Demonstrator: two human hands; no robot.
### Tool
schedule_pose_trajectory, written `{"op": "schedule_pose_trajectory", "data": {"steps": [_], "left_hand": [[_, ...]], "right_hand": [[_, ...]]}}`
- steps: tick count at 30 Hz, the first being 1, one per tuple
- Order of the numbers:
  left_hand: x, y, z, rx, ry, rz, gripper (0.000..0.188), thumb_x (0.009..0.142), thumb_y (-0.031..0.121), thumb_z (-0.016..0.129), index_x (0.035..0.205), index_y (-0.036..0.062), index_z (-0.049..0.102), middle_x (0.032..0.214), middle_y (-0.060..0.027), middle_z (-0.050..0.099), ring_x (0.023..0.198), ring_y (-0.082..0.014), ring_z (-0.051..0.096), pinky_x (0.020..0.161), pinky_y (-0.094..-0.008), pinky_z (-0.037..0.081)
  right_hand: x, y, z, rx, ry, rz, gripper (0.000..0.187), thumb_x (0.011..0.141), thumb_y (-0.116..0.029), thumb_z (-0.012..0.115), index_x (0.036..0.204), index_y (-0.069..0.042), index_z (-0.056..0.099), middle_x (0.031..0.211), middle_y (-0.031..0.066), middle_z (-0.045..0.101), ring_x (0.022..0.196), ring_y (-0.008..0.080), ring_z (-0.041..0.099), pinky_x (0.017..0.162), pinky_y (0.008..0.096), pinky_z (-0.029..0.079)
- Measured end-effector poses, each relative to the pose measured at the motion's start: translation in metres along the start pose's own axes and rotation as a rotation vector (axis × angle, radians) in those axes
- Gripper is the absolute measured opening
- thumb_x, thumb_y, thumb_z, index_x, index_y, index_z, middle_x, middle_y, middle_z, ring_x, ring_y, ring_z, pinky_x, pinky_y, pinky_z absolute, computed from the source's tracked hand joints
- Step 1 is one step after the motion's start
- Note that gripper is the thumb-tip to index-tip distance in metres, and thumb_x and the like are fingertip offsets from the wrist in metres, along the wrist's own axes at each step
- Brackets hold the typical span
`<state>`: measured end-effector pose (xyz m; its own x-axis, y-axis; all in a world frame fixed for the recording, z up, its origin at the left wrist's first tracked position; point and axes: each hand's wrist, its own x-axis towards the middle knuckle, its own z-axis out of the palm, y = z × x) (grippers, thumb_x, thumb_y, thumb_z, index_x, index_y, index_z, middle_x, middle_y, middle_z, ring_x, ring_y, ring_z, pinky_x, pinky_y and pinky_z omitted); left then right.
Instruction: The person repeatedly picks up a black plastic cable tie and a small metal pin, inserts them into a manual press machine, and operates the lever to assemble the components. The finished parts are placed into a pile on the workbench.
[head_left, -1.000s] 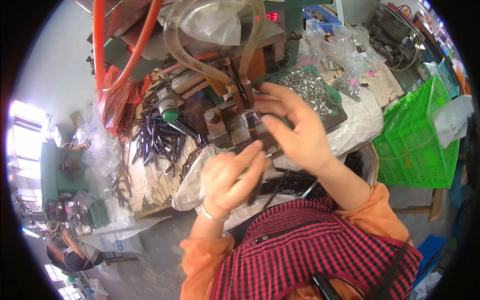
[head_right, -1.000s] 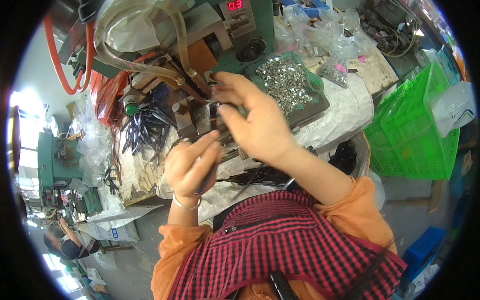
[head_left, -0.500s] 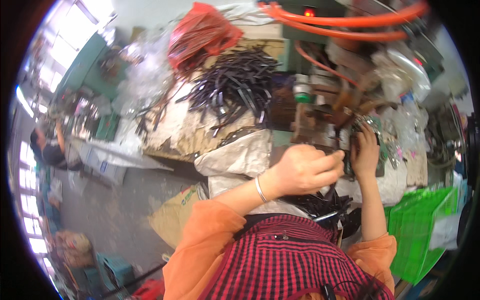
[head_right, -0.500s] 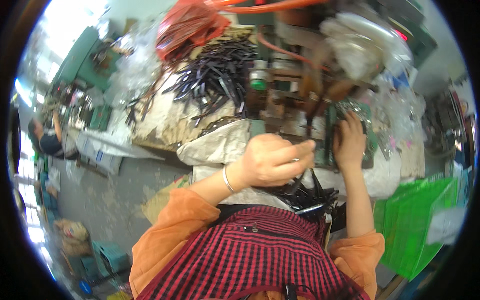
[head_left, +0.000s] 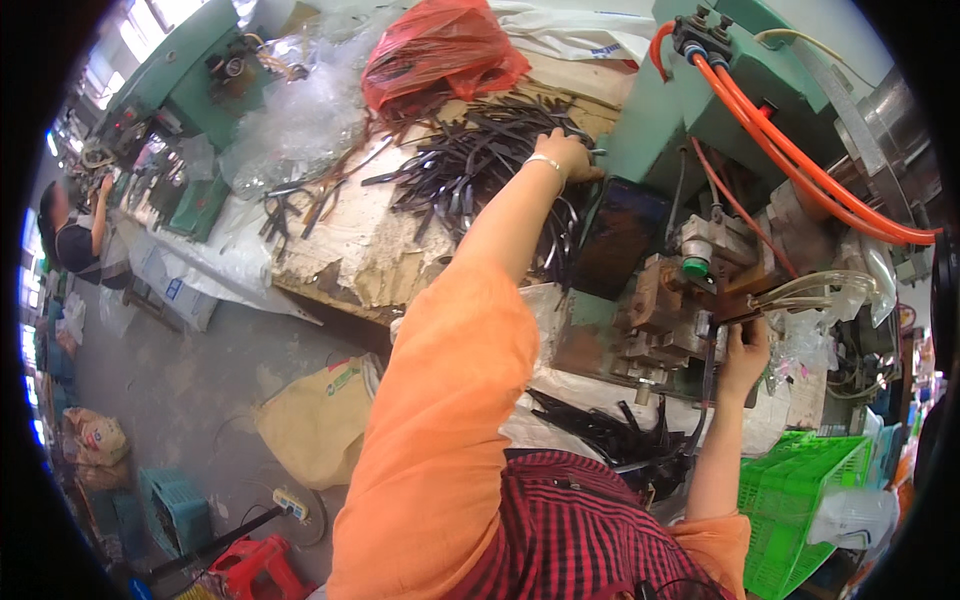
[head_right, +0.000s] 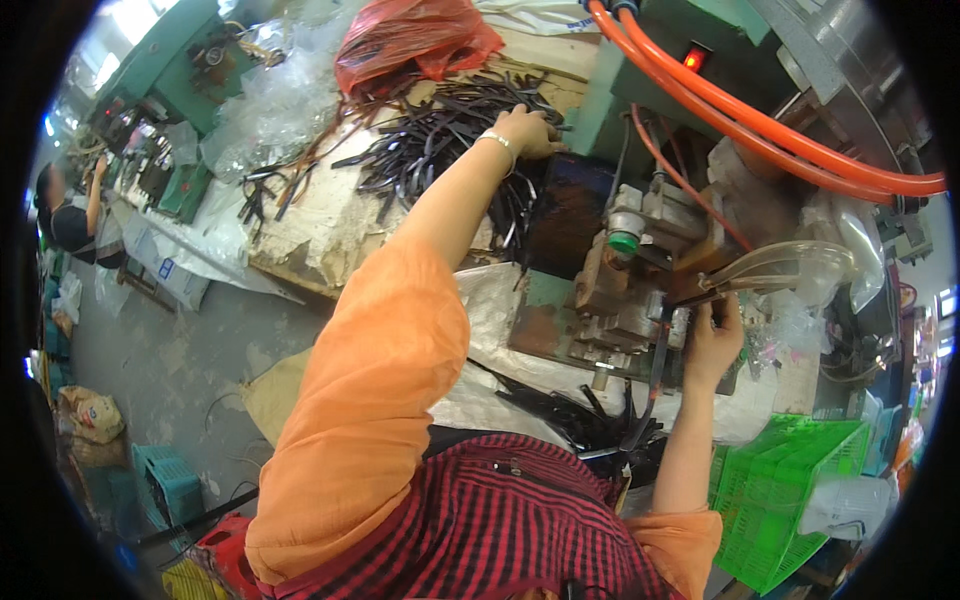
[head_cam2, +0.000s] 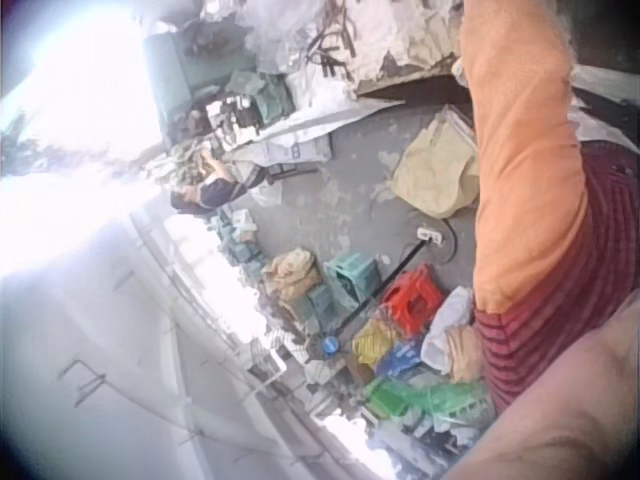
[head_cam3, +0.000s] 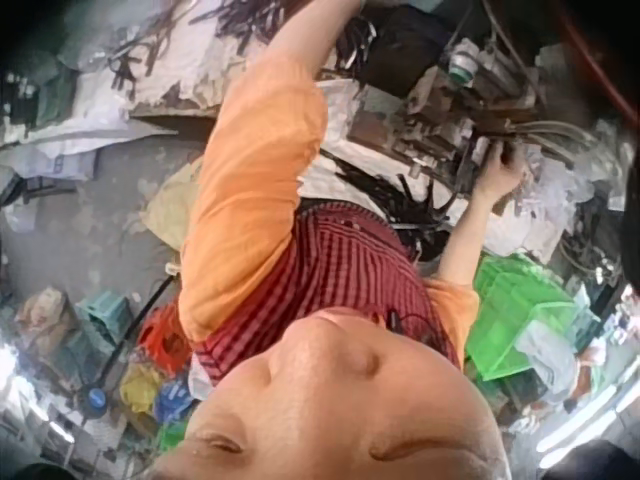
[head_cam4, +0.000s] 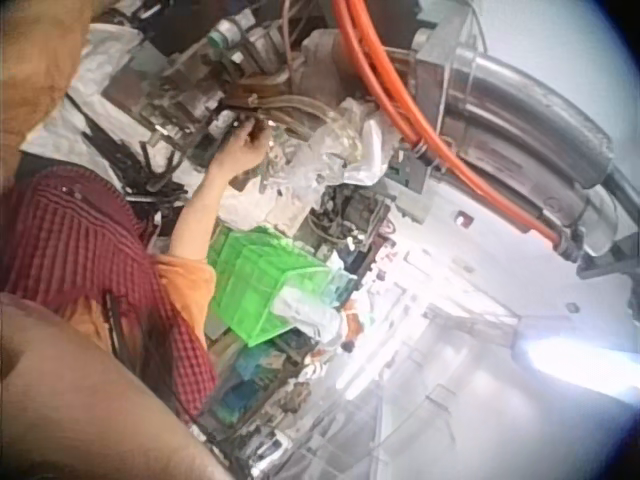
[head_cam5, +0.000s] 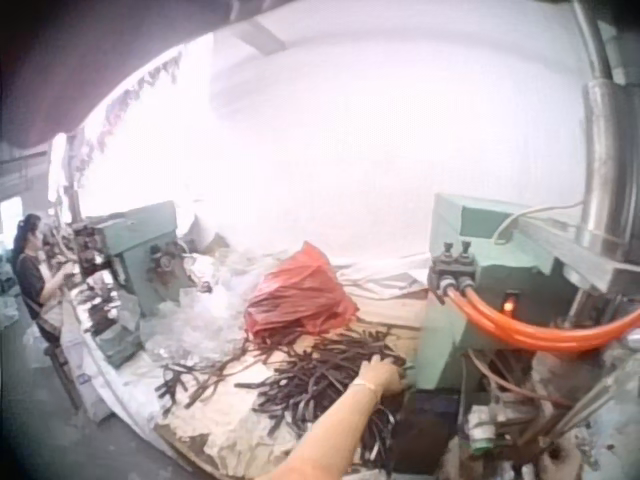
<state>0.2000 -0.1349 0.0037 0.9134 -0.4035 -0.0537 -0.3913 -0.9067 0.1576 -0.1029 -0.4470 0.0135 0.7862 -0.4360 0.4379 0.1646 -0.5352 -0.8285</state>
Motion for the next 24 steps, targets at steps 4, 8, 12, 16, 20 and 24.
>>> {"op": "schedule_pose_trajectory", "data": {"steps": [4,8,12,16,20,24], "left_hand": [[-0.034,-0.026,-0.007,0.080,-0.050,0.095,0.051,0.094,0.071,0.049,0.127,0.0392,0.074,0.157,-0.0037,0.050,0.135,-0.0360,0.049,0.116,-0.0511,0.033],[-0.084,-0.080,-0.009,0.109,0.003,0.110,0.050,0.089,0.070,0.057,0.116,0.0345,0.080,0.148,-0.0038,0.060,0.131,-0.0328,0.053,0.111,-0.0474,0.038],[-0.137,-0.106,-0.020,-0.129,0.421,0.281,0.027,0.087,0.037,0.075,0.106,0.0191,0.082,0.134,-0.0097,0.067,0.112,-0.0342,0.063,0.104,-0.0422,0.047],[-0.199,-0.044,-0.050,-0.294,0.639,0.193,0.008,0.080,0.008,0.077,0.088,0.0076,0.077,0.101,-0.0060,0.072,0.097,-0.0292,0.066,0.087,-0.0392,0.052],[-0.217,0.004,-0.036,-0.092,0.455,0.293,0.018,0.075,0.003,0.073,0.090,0.0104,0.078,0.094,-0.0084,0.065,0.093,-0.0302,0.061,0.083,-0.0418,0.051],[-0.203,-0.002,0.009,0.086,0.386,0.243,0.028,0.075,0.002,0.071,0.101,0.0106,0.078,0.105,-0.0087,0.068,0.100,-0.0309,0.064,0.086,-0.0407,0.053]], "right_hand": [[-0.005,0.023,-0.014,0.081,0.000,0.112,0.018,0.098,-0.001,0.063,0.116,0.003,0.066,0.106,0.0052,0.071,0.097,0.0118,0.064,0.090,0.0262,0.049],[-0.030,0.022,-0.047,0.034,0.089,0.149,0.018,0.099,-0.002,0.064,0.116,0.001,0.067,0.106,0.0054,0.071,0.096,0.0122,0.065,0.089,0.0263,0.051],[-0.062,0.021,-0.086,-0.107,0.174,0.179,0.017,0.100,-0.005,0.065,0.115,0.003,0.069,0.109,0.0063,0.071,0.100,0.0127,0.065,0.091,0.0266,0.051],[-0.072,-0.003,-0.089,-0.012,0.233,0.249,0.016,0.099,-0.003,0.066,0.113,0.002,0.072,0.111,0.0052,0.072,0.101,0.0131,0.065,0.092,0.0272,0.051],[-0.040,-0.078,-0.039,0.019,-0.019,0.007,0.015,0.095,0.001,0.068,0.109,0.002,0.074,0.108,0.0063,0.074,0.102,0.0143,0.067,0.090,0.0281,0.052],[-0.021,-0.099,0.018,0.187,0.032,-0.082,0.023,0.090,0.001,0.072,0.113,0.003,0.070,0.107,0.0075,0.073,0.097,0.0151,0.069,0.088,0.0280,0.053]]}}
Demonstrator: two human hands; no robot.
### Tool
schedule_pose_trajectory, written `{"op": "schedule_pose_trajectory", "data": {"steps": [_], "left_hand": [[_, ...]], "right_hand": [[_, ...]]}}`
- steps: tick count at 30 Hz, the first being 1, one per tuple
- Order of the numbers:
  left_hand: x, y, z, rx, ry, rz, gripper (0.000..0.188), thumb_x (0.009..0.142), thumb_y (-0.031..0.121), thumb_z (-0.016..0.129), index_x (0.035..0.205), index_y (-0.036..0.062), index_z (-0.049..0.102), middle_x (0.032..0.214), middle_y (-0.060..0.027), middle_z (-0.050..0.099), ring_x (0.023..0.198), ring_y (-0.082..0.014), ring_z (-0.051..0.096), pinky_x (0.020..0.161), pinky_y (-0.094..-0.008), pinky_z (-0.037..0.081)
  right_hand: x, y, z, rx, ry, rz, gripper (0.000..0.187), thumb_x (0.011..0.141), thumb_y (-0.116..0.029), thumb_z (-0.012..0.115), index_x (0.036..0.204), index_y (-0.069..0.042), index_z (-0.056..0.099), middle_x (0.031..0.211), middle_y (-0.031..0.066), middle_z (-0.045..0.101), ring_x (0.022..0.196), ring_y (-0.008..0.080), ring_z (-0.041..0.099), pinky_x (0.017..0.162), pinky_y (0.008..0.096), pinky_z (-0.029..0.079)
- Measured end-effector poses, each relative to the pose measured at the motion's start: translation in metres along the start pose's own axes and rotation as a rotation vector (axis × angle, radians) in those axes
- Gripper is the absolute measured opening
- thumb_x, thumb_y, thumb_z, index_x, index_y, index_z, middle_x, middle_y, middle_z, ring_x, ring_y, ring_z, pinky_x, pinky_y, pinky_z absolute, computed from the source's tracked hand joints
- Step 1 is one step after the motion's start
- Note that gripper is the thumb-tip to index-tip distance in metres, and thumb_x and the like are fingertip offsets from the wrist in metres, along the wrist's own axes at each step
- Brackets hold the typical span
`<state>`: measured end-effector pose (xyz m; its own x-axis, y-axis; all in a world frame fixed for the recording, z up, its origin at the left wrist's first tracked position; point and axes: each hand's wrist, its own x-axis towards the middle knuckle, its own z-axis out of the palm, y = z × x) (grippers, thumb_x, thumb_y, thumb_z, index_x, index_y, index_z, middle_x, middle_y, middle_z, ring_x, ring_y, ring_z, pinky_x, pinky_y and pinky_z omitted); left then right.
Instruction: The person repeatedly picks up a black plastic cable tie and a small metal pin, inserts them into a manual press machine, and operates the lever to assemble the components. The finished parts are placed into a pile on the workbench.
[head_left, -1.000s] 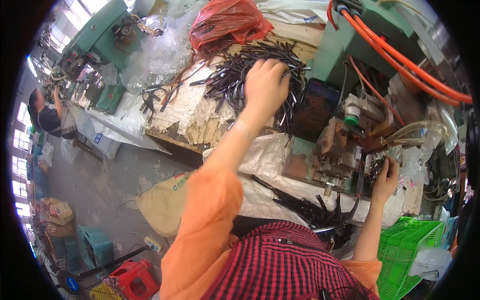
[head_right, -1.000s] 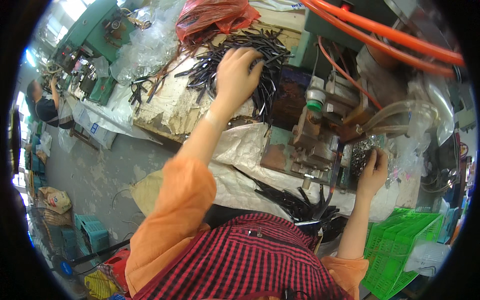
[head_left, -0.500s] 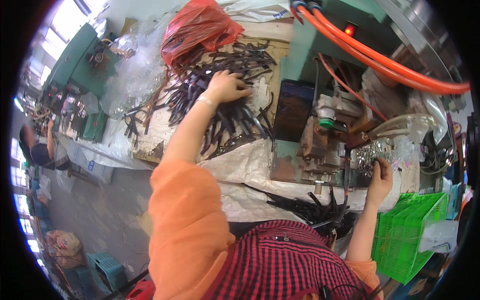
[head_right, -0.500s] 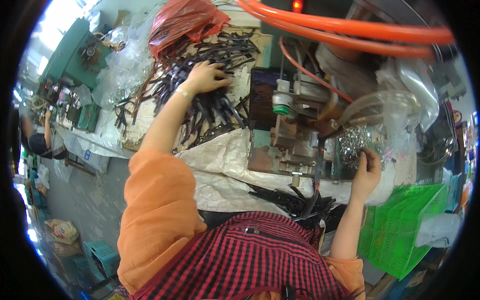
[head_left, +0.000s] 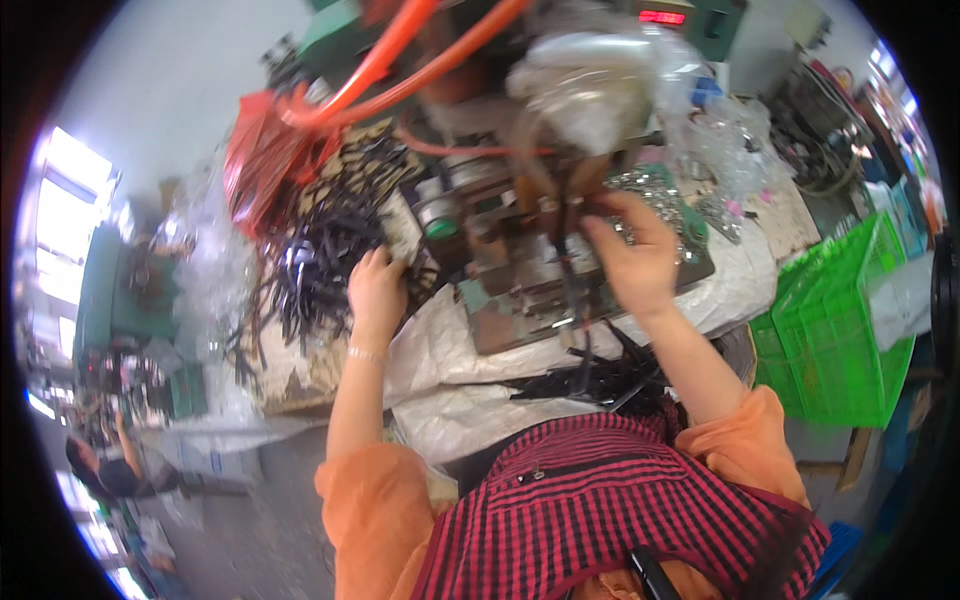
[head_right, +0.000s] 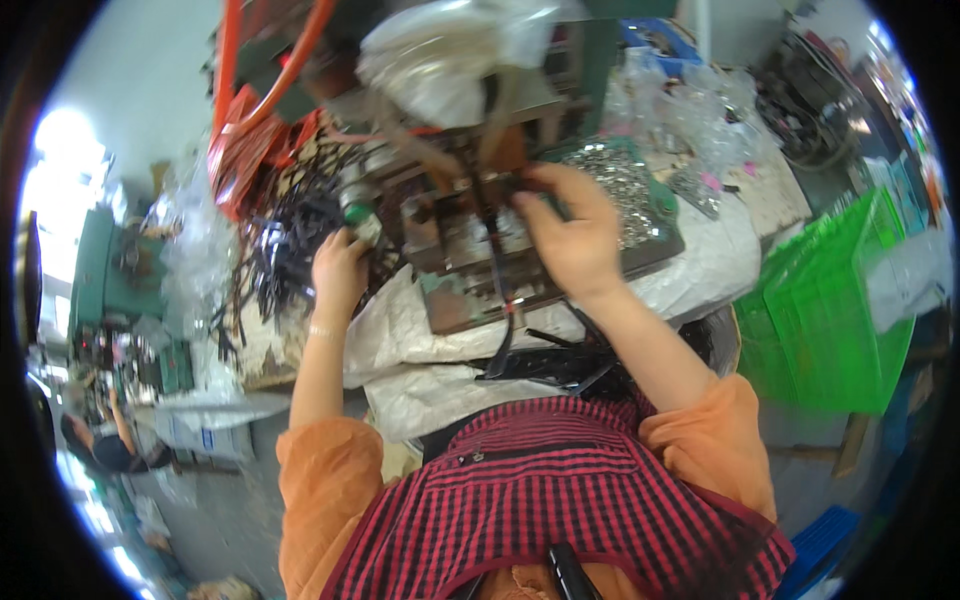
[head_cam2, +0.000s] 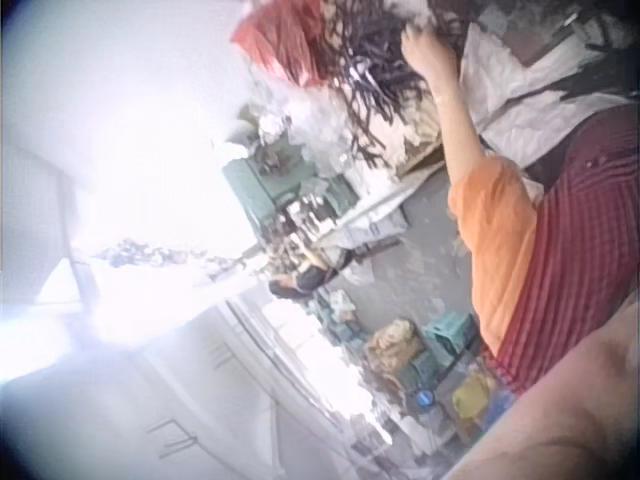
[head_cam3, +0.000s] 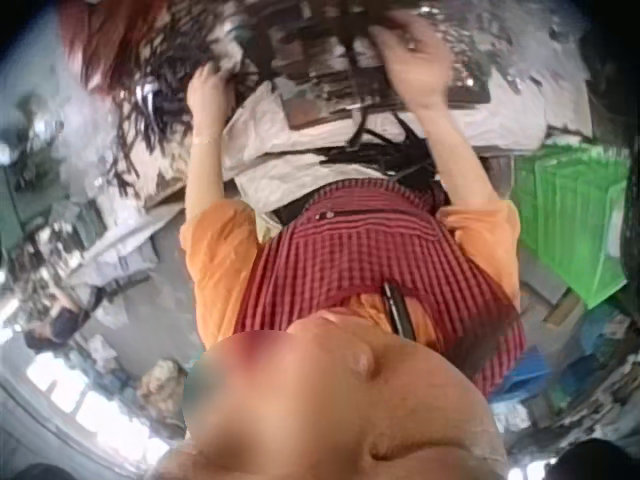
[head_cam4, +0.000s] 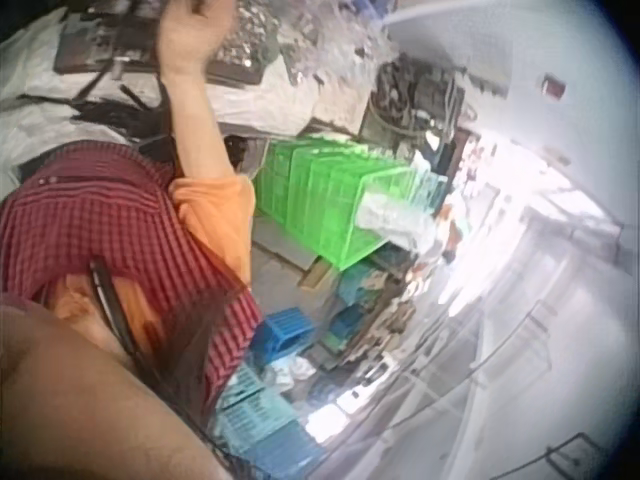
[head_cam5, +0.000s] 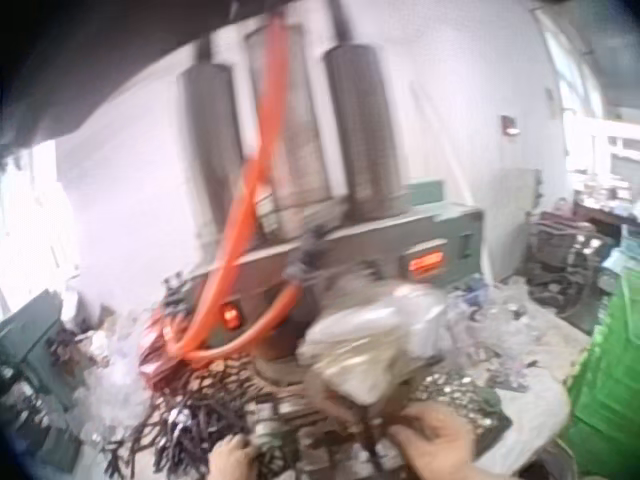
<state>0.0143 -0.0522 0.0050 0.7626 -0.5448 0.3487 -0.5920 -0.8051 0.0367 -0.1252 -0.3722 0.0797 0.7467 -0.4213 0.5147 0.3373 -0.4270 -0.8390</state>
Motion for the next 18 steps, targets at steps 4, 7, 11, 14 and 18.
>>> {"op": "schedule_pose_trajectory", "data": {"steps": [4,7,11,14,18], "left_hand": [[-0.003,0.002,-0.008,-0.165,0.254,-0.074,0.026,0.084,0.003,0.070,0.109,0.0066,0.077,0.120,-0.0104,0.073,0.102,-0.0313,0.068,0.091,-0.0395,0.053],[-0.010,0.022,-0.023,-0.829,0.568,-0.476,0.015,0.102,0.007,0.061,0.111,0.0030,0.071,0.110,-0.0097,0.076,0.097,-0.0174,0.071,0.083,-0.0302,0.054],[-0.003,0.079,-0.085,-1.592,0.558,-0.668,0.022,0.110,0.023,0.048,0.115,0.0046,0.059,0.084,-0.0055,0.066,0.071,-0.0120,0.057,0.061,-0.0227,0.043],[-0.011,0.145,-0.118,-1.970,0.023,-0.510,0.031,0.109,0.030,0.046,0.112,0.0024,0.059,0.074,-0.0070,0.061,0.064,-0.0123,0.053,0.058,-0.0224,0.041],[-0.002,0.200,-0.142,-2.071,-0.623,-0.624,0.035,0.111,0.032,0.043,0.109,0.0005,0.059,0.068,-0.0114,0.064,0.050,-0.0115,0.048,0.052,-0.0219,0.040]], "right_hand": [[-0.006,-0.005,0.019,0.437,0.029,0.239,0.035,0.091,0.003,0.071,0.125,0.003,0.061,0.111,0.0082,0.072,0.098,0.0134,0.068,0.090,0.0269,0.053],[-0.010,-0.011,0.024,0.520,0.052,0.243,0.042,0.091,0.004,0.069,0.131,0.004,0.056,0.110,0.0086,0.072,0.097,0.0127,0.068,0.090,0.0255,0.052],[-0.003,-0.033,0.020,0.681,-0.006,0.416,0.047,0.091,0.005,0.067,0.135,0.004,0.052,0.113,0.0096,0.071,0.098,0.0122,0.067,0.091,0.0251,0.051],[-0.002,-0.042,0.015,0.736,-0.035,0.526,0.049,0.091,0.004,0.067,0.138,0.004,0.051,0.120,0.0118,0.070,0.107,0.0151,0.067,0.097,0.0273,0.051],[-0.008,-0.059,-0.012,0.396,-0.225,0.298,0.055,0.094,0.001,0.064,0.145,0.004,0.046,0.126,0.0143,0.068,0.124,0.0194,0.063,0.105,0.0321,0.048]]}}
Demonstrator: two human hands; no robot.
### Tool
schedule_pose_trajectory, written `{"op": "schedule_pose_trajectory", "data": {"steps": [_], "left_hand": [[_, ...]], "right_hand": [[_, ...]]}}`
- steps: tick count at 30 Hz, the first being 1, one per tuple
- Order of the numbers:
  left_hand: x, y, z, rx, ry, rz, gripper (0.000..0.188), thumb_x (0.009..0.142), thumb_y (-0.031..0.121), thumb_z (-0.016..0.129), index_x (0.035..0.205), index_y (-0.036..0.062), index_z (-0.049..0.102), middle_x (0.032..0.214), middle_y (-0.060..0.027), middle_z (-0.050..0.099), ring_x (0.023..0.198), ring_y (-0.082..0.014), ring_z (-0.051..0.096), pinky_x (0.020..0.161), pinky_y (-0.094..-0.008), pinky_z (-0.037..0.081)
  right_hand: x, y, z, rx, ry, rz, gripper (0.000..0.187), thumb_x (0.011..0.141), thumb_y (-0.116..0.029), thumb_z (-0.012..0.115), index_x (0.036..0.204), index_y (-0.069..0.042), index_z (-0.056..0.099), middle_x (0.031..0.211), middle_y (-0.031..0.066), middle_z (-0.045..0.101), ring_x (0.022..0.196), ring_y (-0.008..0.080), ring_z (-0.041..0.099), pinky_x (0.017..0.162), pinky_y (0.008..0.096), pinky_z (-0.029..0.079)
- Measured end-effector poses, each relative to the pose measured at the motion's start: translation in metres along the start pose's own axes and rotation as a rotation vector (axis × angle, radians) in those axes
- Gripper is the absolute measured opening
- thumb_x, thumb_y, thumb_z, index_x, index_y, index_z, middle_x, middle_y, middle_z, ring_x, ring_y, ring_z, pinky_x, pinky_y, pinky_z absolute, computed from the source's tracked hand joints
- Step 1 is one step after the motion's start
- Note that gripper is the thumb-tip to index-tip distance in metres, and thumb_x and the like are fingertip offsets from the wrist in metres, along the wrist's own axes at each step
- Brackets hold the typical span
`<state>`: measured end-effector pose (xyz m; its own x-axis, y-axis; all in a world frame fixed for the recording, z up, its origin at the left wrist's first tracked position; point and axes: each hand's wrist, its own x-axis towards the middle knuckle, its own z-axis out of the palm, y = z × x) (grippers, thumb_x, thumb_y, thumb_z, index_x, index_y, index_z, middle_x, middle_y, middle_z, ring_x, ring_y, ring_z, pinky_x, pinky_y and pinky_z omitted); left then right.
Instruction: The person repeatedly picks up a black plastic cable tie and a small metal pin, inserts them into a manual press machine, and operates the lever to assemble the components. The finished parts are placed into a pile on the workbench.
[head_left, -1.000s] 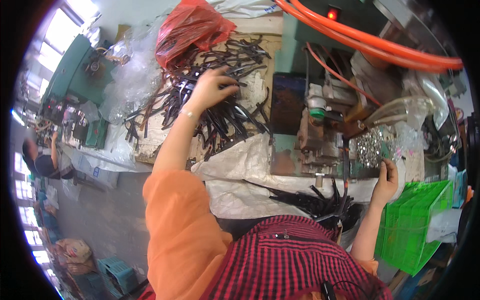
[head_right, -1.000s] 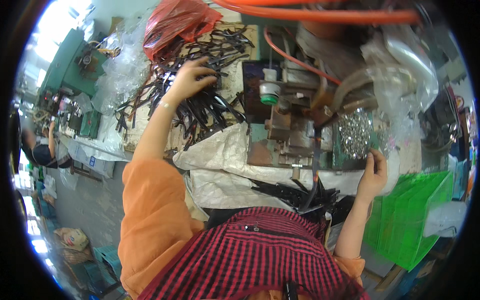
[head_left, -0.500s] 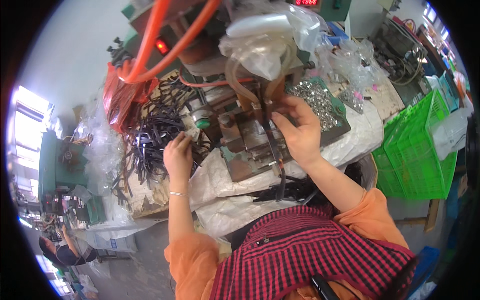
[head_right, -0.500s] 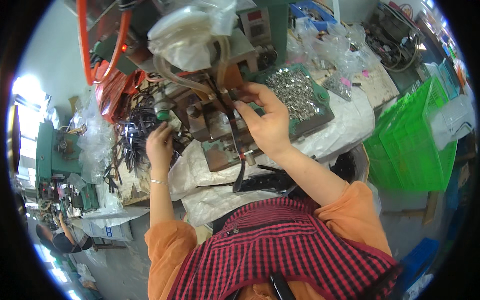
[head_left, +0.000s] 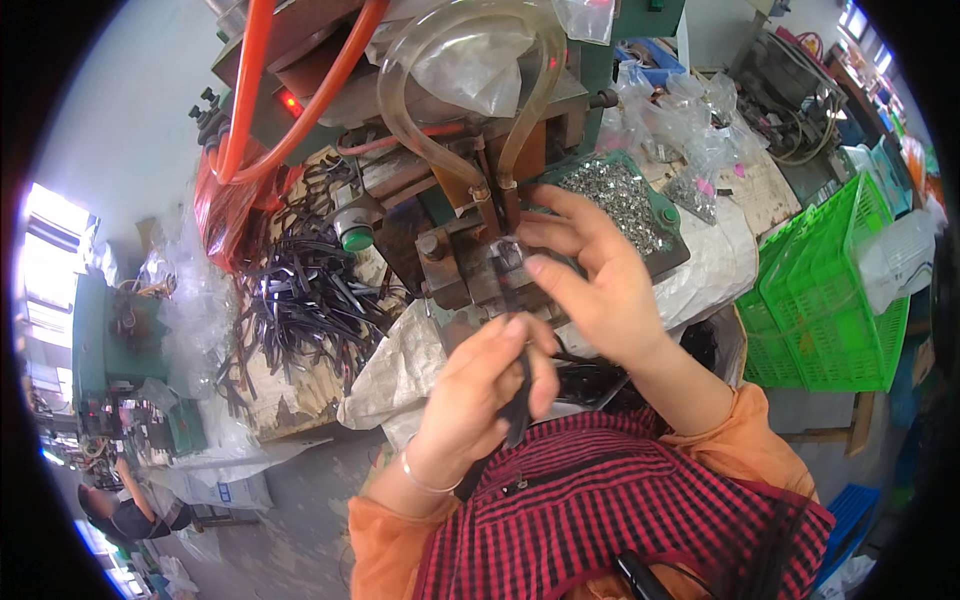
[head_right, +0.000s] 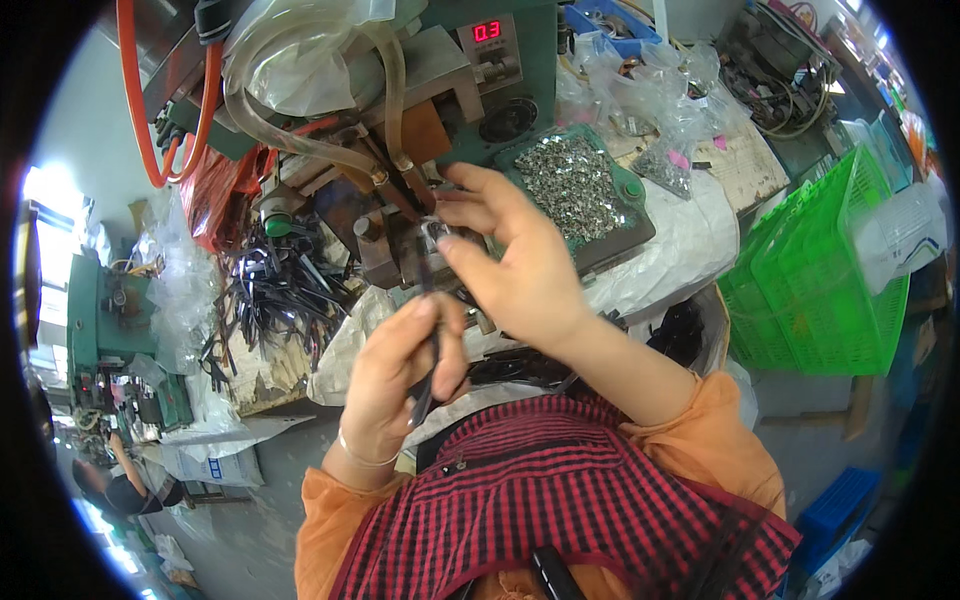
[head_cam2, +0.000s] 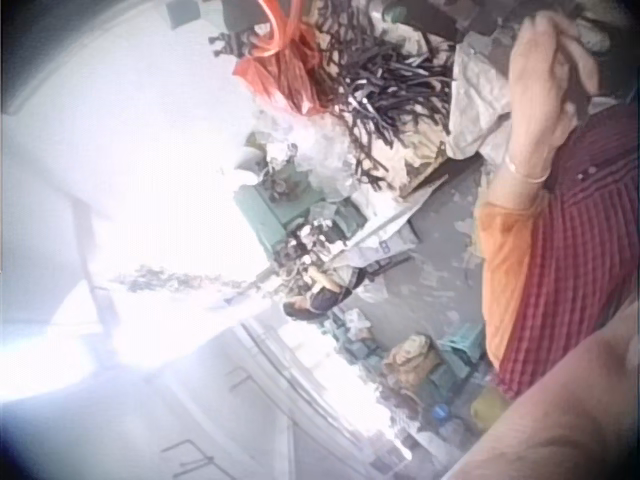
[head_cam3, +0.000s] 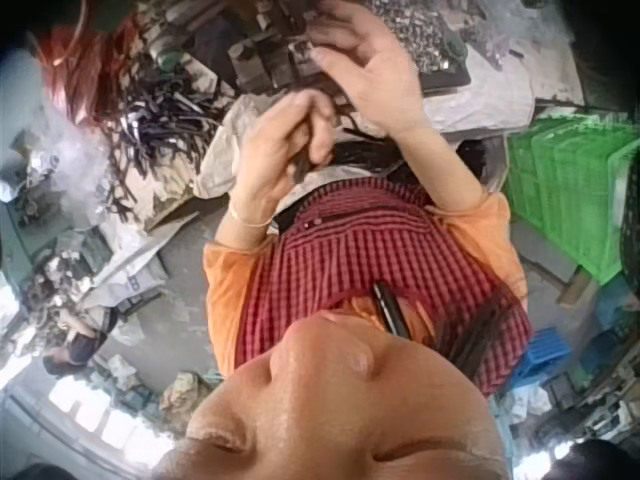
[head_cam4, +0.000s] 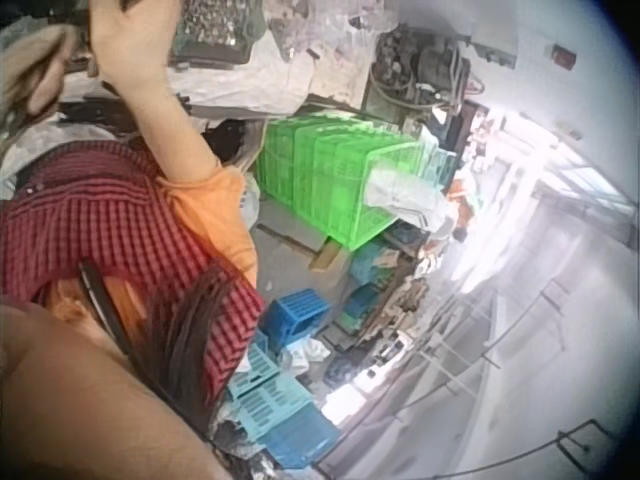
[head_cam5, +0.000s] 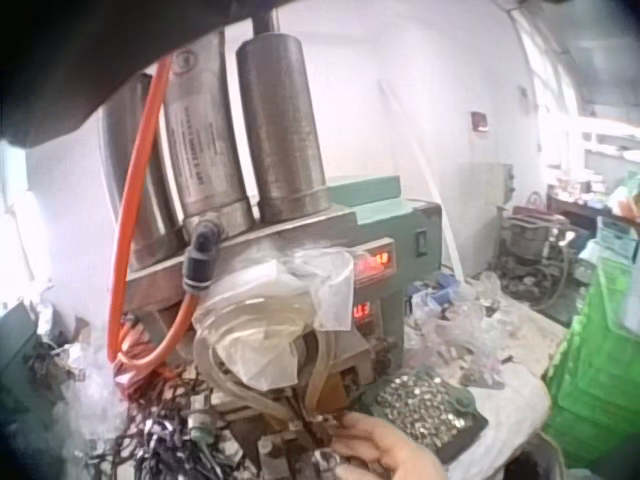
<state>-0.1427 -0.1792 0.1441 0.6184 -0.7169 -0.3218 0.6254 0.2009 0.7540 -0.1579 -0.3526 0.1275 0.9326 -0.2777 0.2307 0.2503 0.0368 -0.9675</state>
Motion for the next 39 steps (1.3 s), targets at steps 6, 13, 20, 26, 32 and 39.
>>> {"op": "schedule_pose_trajectory", "data": {"steps": [6,13,20,26,32,39], "left_hand": [[0.037,-0.013,-0.002,-0.082,0.023,-0.035,0.031,0.111,0.026,0.043,0.104,0.0003,0.060,0.069,-0.0093,0.066,0.041,-0.0054,0.035,0.038,-0.0205,0.026],[0.038,-0.018,-0.005,-0.034,0.048,-0.013,0.032,0.111,0.027,0.044,0.104,0.0005,0.061,0.070,-0.0079,0.067,0.042,-0.0040,0.033,0.037,-0.0195,0.027],[-0.010,-0.046,-0.037,0.195,0.050,0.063,0.026,0.105,0.026,0.061,0.114,0.0020,0.066,0.088,-0.0070,0.072,0.068,-0.0098,0.063,0.061,-0.0215,0.049],[-0.033,0.015,-0.112,0.891,1.035,0.923,0.008,0.092,0.001,0.071,0.100,0.0007,0.071,0.090,-0.0021,0.069,0.077,-0.0084,0.061,0.070,-0.0249,0.049],[0.074,0.033,-0.201,1.927,1.054,0.607,0.014,0.076,0.024,0.078,0.082,0.0115,0.078,0.088,-0.0095,0.067,0.092,-0.0318,0.064,0.084,-0.0426,0.051],[0.070,0.020,-0.212,1.428,1.235,0.486,0.021,0.080,0.026,0.079,0.090,0.0076,0.080,0.091,-0.0135,0.075,0.084,-0.0345,0.071,0.075,-0.0438,0.056]], "right_hand": [[0.027,0.087,-0.099,-1.252,0.248,-0.169,0.028,0.081,-0.018,0.078,0.107,-0.008,0.076,0.132,0.0245,0.063,0.133,0.0442,0.052,0.112,0.0494,0.042],[0.025,0.113,-0.112,-1.128,0.366,-0.350,0.014,0.079,-0.013,0.079,0.092,-0.006,0.077,0.115,0.0181,0.072,0.121,0.0371,0.063,0.101,0.0452,0.050],[0.021,0.110,-0.109,-0.868,0.479,-0.239,0.015,0.092,-0.014,0.075,0.102,-0.003,0.077,0.098,0.0117,0.077,0.089,0.0232,0.072,0.083,0.0329,0.054],[0.006,0.103,-0.111,-0.727,0.394,-0.093,0.019,0.097,-0.009,0.068,0.113,-0.001,0.075,0.103,0.0097,0.076,0.092,0.0152,0.069,0.085,0.0287,0.053],[0.028,0.091,-0.073,-0.661,0.359,-0.084,0.015,0.098,-0.009,0.065,0.109,-0.001,0.071,0.101,0.0127,0.075,0.090,0.0213,0.073,0.085,0.0319,0.054],[-0.020,0.101,-0.126,-0.847,0.483,-0.215,0.012,0.096,-0.008,0.068,0.105,-0.001,0.072,0.102,0.0118,0.074,0.093,0.0211,0.069,0.086,0.0297,0.052]]}}
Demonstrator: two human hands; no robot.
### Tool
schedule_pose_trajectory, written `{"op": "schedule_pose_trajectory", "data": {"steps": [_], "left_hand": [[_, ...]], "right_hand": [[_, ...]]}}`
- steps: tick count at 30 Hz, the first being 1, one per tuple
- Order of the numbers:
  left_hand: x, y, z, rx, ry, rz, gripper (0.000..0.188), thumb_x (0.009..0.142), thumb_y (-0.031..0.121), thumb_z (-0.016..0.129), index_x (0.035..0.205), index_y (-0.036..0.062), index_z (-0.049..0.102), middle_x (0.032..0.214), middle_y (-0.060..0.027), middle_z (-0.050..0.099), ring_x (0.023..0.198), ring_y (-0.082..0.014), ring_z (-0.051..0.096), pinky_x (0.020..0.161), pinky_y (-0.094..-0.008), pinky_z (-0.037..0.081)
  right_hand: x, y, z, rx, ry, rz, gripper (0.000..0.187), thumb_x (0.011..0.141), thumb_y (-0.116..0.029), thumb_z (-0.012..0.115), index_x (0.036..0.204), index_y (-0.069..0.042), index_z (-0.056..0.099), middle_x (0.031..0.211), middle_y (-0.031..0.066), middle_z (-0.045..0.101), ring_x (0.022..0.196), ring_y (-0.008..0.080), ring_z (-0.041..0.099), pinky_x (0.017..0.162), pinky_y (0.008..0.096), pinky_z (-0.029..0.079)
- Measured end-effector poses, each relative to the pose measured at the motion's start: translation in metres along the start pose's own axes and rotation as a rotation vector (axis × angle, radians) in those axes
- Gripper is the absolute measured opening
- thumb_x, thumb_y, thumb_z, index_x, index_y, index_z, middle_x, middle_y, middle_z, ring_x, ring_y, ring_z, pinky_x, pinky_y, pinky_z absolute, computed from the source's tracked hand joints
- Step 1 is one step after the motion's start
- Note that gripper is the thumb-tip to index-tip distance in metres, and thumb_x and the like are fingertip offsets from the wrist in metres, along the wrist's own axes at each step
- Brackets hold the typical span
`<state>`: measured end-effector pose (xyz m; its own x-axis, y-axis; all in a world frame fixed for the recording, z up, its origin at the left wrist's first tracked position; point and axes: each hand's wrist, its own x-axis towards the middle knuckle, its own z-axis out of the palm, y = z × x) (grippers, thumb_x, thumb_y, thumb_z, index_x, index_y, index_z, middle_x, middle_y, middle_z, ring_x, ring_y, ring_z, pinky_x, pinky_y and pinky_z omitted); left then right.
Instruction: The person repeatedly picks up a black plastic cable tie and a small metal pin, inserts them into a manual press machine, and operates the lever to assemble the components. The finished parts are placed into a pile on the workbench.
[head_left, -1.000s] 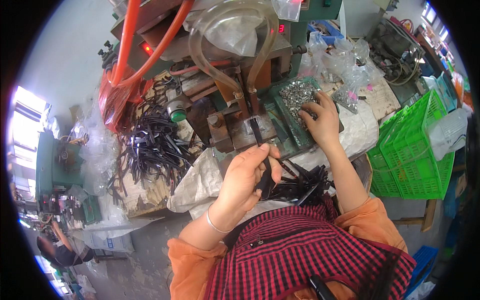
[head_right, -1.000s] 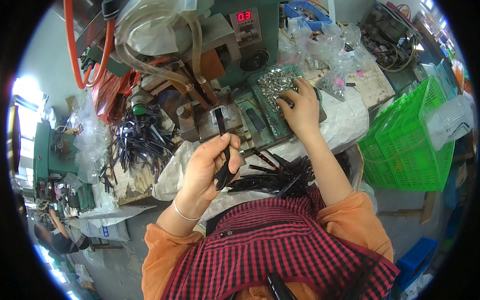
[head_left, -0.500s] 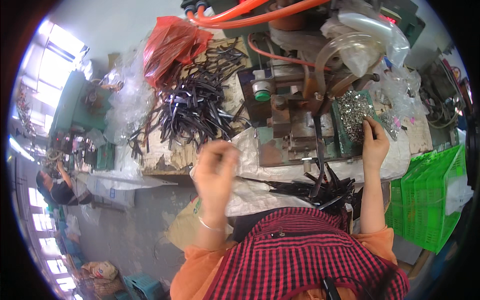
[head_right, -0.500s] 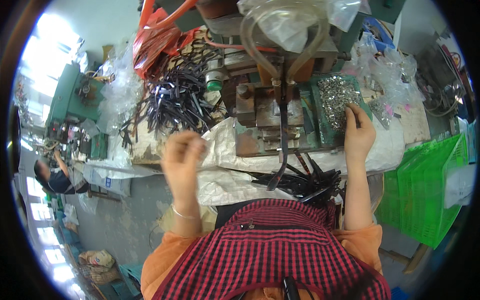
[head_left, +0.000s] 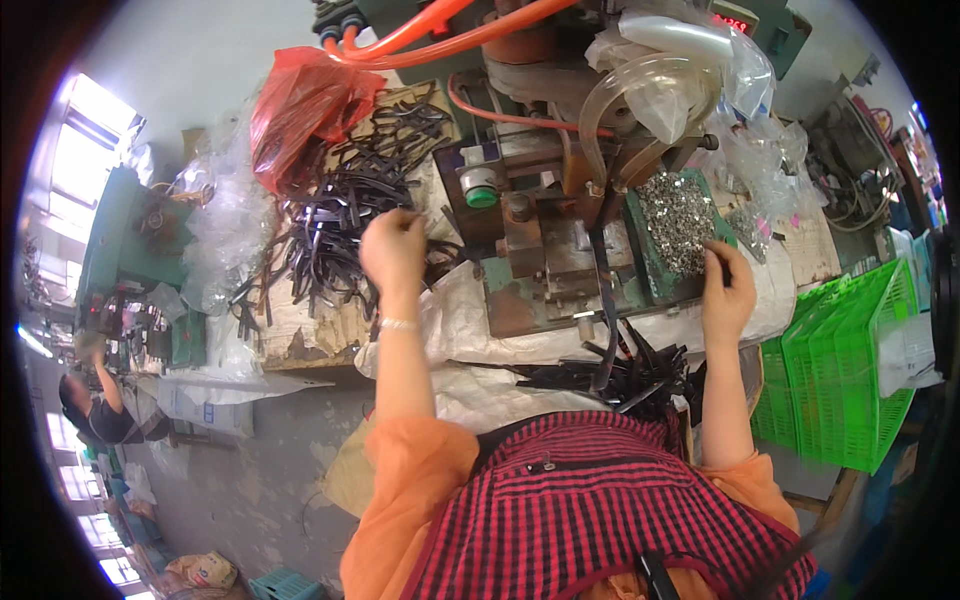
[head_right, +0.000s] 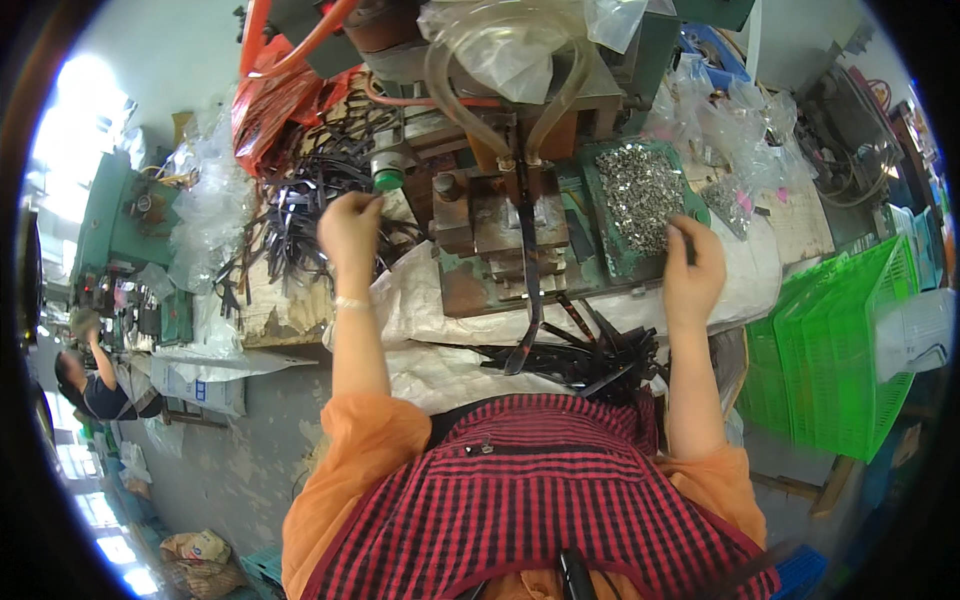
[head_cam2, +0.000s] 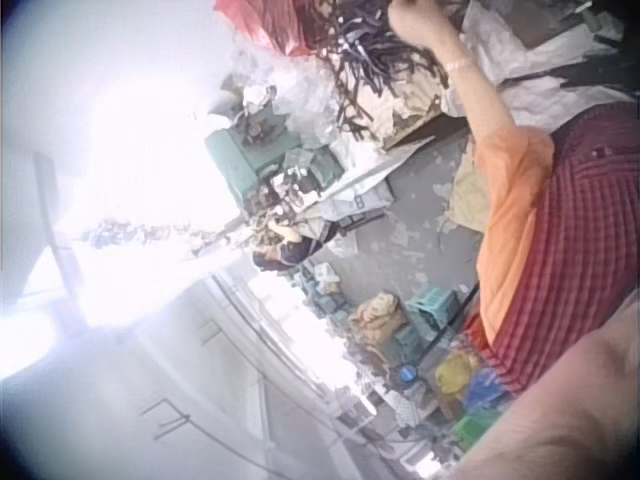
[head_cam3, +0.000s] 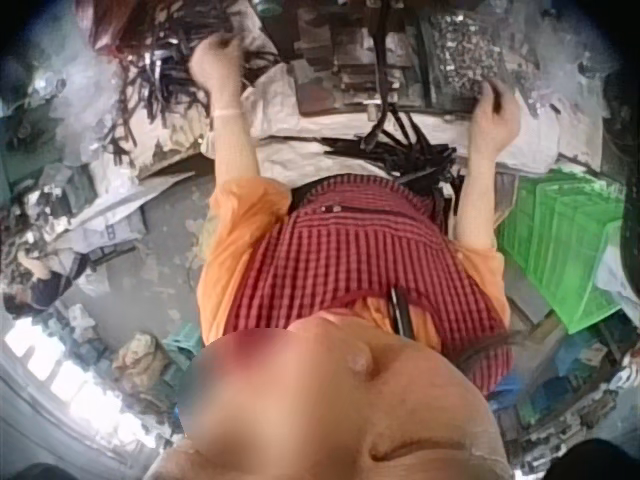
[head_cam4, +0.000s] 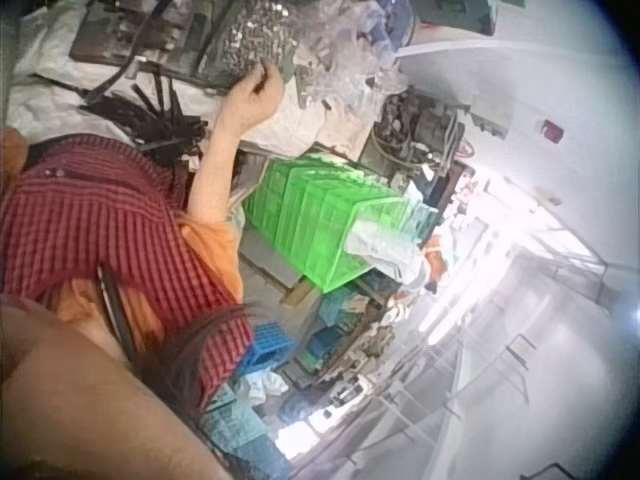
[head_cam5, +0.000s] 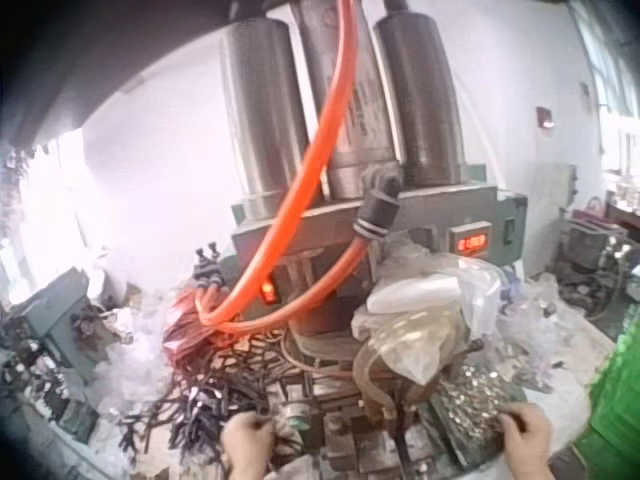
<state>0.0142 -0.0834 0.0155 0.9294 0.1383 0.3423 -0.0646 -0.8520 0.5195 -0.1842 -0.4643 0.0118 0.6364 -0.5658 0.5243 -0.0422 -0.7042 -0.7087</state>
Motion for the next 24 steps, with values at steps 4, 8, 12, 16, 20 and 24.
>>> {"op": "schedule_pose_trajectory", "data": {"steps": [4,8,12,16,20,24], "left_hand": [[-0.024,-0.011,-0.052,-0.459,-0.004,-0.122,0.020,0.084,0.015,0.084,0.092,-0.0025,0.077,0.074,-0.0029,0.072,0.067,-0.0068,0.058,0.064,-0.0258,0.047],[-0.040,0.007,-0.064,-0.601,-0.114,-0.178,0.014,0.085,0.008,0.083,0.093,-0.0017,0.077,0.076,0.0011,0.069,0.067,-0.0054,0.057,0.060,-0.0211,0.042],[-0.044,0.022,-0.039,-0.958,-0.175,-0.244,0.019,0.095,0.007,0.074,0.112,0.0007,0.067,0.078,-0.0004,0.066,0.059,-0.0076,0.058,0.050,-0.0210,0.046],[-0.073,0.020,-0.019,-1.179,-0.117,-0.362,0.016,0.103,0.018,0.067,0.100,0.0016,0.067,0.083,-0.0061,0.071,0.057,-0.0095,0.059,0.048,-0.0236,0.045],[-0.072,0.045,-0.042,-1.067,0.035,-0.164,0.013,0.102,0.012,0.067,0.097,0.0000,0.064,0.092,-0.0108,0.074,0.067,-0.0135,0.067,0.056,-0.0209,0.048],[-0.076,0.106,-0.090,-1.147,0.209,0.171,0.009,0.103,0.003,0.059,0.109,-0.0032,0.057,0.095,-0.0202,0.072,0.073,-0.0190,0.069,0.059,-0.0267,0.060]], "right_hand": [[-0.014,0.017,-0.033,0.102,0.068,0.196,0.015,0.095,-0.004,0.069,0.108,0.000,0.075,0.104,0.0068,0.074,0.096,0.0159,0.067,0.089,0.0279,0.051],[0.001,-0.064,-0.020,0.340,-0.114,0.087,0.015,0.090,0.000,0.071,0.104,-0.001,0.076,0.100,0.0074,0.074,0.094,0.0163,0.068,0.086,0.0282,0.052],[0.029,-0.115,0.036,0.505,-0.156,-0.118,0.020,0.084,-0.002,0.075,0.104,-0.002,0.073,0.100,0.0121,0.074,0.091,0.0252,0.071,0.084,0.0338,0.054],[0.013,-0.125,0.060,0.699,-0.174,0.075,0.031,0.085,-0.002,0.075,0.115,-0.001,0.066,0.103,0.0092,0.072,0.095,0.0185,0.071,0.086,0.0310,0.053],[0.010,-0.131,0.061,0.868,-0.216,0.159,0.039,0.088,0.003,0.070,0.126,0.002,0.059,0.108,0.0086,0.071,0.098,0.0137,0.069,0.090,0.0273,0.051],[0.014,-0.139,0.059,0.974,-0.258,0.210,0.045,0.089,0.004,0.069,0.131,0.004,0.054,0.108,0.0091,0.071,0.099,0.0126,0.068,0.092,0.0262,0.051]]}}
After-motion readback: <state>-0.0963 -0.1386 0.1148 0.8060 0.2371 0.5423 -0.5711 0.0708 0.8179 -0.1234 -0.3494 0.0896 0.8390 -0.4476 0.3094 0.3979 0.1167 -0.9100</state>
